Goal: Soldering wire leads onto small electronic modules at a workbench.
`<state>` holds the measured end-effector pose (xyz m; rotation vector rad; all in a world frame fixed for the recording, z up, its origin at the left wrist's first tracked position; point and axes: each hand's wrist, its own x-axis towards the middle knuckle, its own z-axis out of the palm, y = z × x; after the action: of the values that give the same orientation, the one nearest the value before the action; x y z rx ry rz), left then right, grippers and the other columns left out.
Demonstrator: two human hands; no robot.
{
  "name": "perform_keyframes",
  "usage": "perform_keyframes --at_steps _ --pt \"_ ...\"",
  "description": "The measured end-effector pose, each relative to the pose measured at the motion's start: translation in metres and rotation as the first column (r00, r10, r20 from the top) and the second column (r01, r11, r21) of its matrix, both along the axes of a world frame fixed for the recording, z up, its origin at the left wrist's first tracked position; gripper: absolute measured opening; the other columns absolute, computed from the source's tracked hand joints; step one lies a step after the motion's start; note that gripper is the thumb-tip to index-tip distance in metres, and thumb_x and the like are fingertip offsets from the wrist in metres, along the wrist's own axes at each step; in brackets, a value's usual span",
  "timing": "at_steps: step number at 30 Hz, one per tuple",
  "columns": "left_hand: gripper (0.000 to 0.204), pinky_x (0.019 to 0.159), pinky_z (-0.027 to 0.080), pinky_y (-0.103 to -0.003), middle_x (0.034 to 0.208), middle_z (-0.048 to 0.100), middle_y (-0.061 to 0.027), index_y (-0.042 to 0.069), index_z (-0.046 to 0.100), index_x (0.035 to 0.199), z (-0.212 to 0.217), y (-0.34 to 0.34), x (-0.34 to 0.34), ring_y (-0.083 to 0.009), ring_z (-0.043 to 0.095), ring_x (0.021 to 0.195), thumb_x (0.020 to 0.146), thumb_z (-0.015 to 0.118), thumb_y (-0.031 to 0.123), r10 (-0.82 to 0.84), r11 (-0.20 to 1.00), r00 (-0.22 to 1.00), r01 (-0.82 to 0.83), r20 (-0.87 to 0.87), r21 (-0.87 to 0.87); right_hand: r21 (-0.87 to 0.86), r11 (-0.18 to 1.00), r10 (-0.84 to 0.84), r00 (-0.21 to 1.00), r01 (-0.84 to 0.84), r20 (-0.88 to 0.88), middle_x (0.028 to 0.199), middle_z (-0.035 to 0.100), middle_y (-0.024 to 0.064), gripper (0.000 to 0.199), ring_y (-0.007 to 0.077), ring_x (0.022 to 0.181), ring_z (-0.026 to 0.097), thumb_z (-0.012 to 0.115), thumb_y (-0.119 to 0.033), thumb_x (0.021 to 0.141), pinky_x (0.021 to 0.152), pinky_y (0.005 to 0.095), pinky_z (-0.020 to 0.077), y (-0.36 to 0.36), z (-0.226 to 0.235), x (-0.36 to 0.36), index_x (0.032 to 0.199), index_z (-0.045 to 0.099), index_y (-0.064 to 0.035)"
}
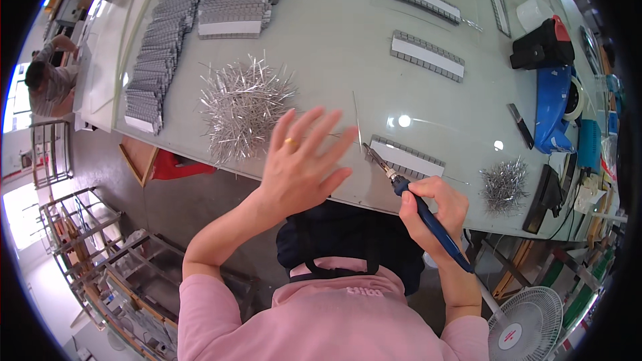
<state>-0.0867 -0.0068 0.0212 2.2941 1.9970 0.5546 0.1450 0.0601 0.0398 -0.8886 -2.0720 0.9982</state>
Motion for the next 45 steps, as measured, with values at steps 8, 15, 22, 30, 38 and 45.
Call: perform_keyframes --at_steps 8,15,22,30,38,45 --pt "0.049 0.113 0.019 -0.053 0.141 0.046 -0.0119 0.008 0.058 0.127 -0.001 0.001 -0.014 -0.0328 0.034 0.137 0.084 0.065 0.029 0.124 0.992 0.985 -0.123 -0.115 0.022 -0.017 0.998 -0.052 0.999 0.052 0.005 0.07 0.064 0.0102 0.011 0.0184 0.061 0.064 0.068 0.003 0.075 0.06 0.0262 0.0503 -0.002 -0.003 0.001 0.082 0.059 0.0013" --pt "0.058 0.109 0.029 -0.053 0.14 0.047 -0.0118 0.011 0.057 0.13 0.001 -0.014 0.032 -0.0332 0.043 0.131 0.08 0.069 0.037 -0.1 0.995 0.993 0.102 0.068 -0.02 -0.073 0.954 -0.299 0.924 0.29 -0.238 0.079 0.056 0.0111 0.01 0.0157 0.063 0.059 0.056 -0.005 0.087 0.058 0.0253 0.0478 -0.008 -0.013 0.049 0.093 0.051 0.0014" --pt "0.088 0.111 0.02 -0.059 0.147 0.038 -0.0154 0.007 0.047 0.139 -0.009 0.015 0.085 -0.0357 0.029 0.14 0.072 0.07 0.06 -0.227 0.953 0.96 0.254 0.165 -0.166 -0.162 0.854 -0.52 0.815 0.494 -0.256 0.081 0.06 0.0099 0.015 0.0136 0.067 0.06 0.061 -0.011 0.09 0.065 0.0233 0.0468 -0.008 -0.025 0.102 0.093 0.052 0.0011" --pt "0.077 0.11 0.021 -0.058 0.148 0.038 -0.0131 0.007 0.045 0.14 -0.018 0.012 0.091 -0.0309 0.03 0.14 0.081 0.063 0.053 -0.356 0.913 0.935 0.348 0.001 -0.214 -0.177 0.797 -0.604 0.768 0.578 -0.211 0.083 0.056 0.0085 0.009 0.0163 0.065 0.06 0.056 -0.008 0.089 0.064 0.0265 0.0477 -0.017 -0.035 0.123 0.092 0.054 0.0009" --pt "0.036 0.101 0.041 -0.041 0.113 0.064 -0.0061 0.005 0.066 0.115 -0.031 0.002 0.099 -0.0196 0.06 0.107 0.08 0.058 0.013 -0.555 0.798 0.827 0.561 -0.096 0.22 -0.134 0.768 -0.637 0.724 0.627 -0.265 0.084 0.057 0.0097 0.012 0.0159 0.066 0.061 0.057 -0.006 0.087 0.064 0.0268 0.0499 -0.007 -0.047 0.137 0.095 0.053 0.0021" --pt "0.034 0.093 0.051 -0.041 0.107 0.067 -0.0069 0.006 0.068 0.109 0.016 0.061 0.093 -0.0209 0.066 0.098 0.076 0.064 0.002 -0.543 0.83 0.83 0.509 0.123 0.229 -0.058 0.669 -0.716 0.622 0.741 -0.317 0.086 0.053 0.0086 0.014 0.018 0.068 0.059 0.057 -0.01 0.089 0.063 0.0283 0.05 -0.005 -0.056 0.144 0.096 0.052 0.001"
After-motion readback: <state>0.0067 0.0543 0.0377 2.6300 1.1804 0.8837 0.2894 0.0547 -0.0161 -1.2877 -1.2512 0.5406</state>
